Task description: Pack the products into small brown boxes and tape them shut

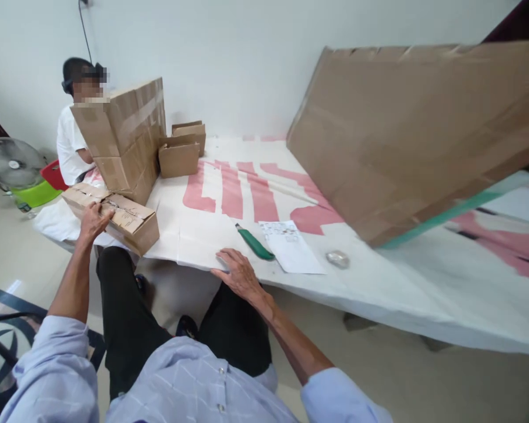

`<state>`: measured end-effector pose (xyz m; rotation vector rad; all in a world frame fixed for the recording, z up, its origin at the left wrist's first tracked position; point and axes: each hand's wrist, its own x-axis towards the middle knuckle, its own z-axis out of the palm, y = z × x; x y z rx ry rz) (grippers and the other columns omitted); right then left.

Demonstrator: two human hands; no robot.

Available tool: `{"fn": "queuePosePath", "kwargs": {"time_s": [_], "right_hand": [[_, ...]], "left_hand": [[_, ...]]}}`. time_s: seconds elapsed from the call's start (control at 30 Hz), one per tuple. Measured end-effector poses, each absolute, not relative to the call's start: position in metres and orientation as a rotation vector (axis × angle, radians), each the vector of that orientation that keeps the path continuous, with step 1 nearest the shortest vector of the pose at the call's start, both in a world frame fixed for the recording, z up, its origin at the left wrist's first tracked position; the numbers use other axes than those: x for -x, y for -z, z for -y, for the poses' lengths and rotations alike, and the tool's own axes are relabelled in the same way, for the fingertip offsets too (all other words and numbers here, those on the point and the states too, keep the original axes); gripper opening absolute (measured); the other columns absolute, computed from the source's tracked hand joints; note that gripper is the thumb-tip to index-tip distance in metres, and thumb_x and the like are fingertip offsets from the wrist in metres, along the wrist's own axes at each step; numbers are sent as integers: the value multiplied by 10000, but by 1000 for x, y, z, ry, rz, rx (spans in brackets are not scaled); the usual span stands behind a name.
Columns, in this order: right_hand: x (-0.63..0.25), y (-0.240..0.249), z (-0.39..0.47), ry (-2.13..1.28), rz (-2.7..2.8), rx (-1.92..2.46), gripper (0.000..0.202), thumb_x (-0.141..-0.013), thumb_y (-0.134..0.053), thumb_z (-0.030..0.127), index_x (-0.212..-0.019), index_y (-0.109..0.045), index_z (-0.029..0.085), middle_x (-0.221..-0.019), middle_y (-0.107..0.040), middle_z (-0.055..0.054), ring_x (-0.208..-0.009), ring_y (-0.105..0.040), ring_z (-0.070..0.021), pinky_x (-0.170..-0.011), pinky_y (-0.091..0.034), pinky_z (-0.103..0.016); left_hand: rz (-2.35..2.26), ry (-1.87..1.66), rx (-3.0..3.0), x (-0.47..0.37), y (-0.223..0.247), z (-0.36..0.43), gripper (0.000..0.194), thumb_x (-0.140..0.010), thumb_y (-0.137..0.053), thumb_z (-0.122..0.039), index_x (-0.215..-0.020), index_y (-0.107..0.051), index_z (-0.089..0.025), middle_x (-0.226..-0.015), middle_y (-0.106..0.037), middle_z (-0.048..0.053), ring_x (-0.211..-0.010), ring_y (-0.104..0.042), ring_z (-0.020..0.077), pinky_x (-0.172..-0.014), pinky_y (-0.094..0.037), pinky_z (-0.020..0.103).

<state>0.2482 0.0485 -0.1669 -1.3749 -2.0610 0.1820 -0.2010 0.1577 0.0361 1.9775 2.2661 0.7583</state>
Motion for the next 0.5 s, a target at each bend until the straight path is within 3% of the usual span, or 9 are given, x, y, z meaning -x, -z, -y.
{"fn": "queuePosePath", "kwargs": {"time_s": [0.1,0.23,0.4,0.5], "right_hand": [[-239,158,-48,-239,2007,1355,392,-950,-703,418,-1291,-705,225,-1322,-703,-173,-1256,-646,-361,-1064,-545,-546],[-220,139,-49,-384,1915,1272,483,-940,-701,460,-1366,-663,235,-1351,-679,-164,-1286,-642,-352,-1110,-539,-557],[-202,115,-47,-618,1726,1197,710,-924,-711,570,-1525,-532,236,-1474,-613,-182,-1318,-643,-342,-1108,-544,-558],[-205,105,-45,-697,1596,1156,793,-929,-702,613,-1581,-461,233,-1554,-569,-197,-1367,-620,-339,-1106,-546,-548]], "left_hand": [[-2267,-791,-1948,190,-23,-149,502,-939,-552,-466,-1290,-673,-128,-1574,-547,223,-1534,-431,382,-1274,-356,514],[-2280,-792,-1927,157,-9,-130,519,-982,-520,-473,-1395,-636,-181,-1684,-453,208,-1609,-336,408,-1253,-351,635],[-2086,-979,-2041,110,6,-97,530,-960,-605,-485,-1407,-647,-203,-1548,-591,198,-1468,-526,392,-1215,-423,589],[-1668,-1167,-1932,103,21,-88,725,-891,-705,-537,-1508,-554,-188,-1412,-676,183,-1285,-664,342,-1090,-546,505]]}}
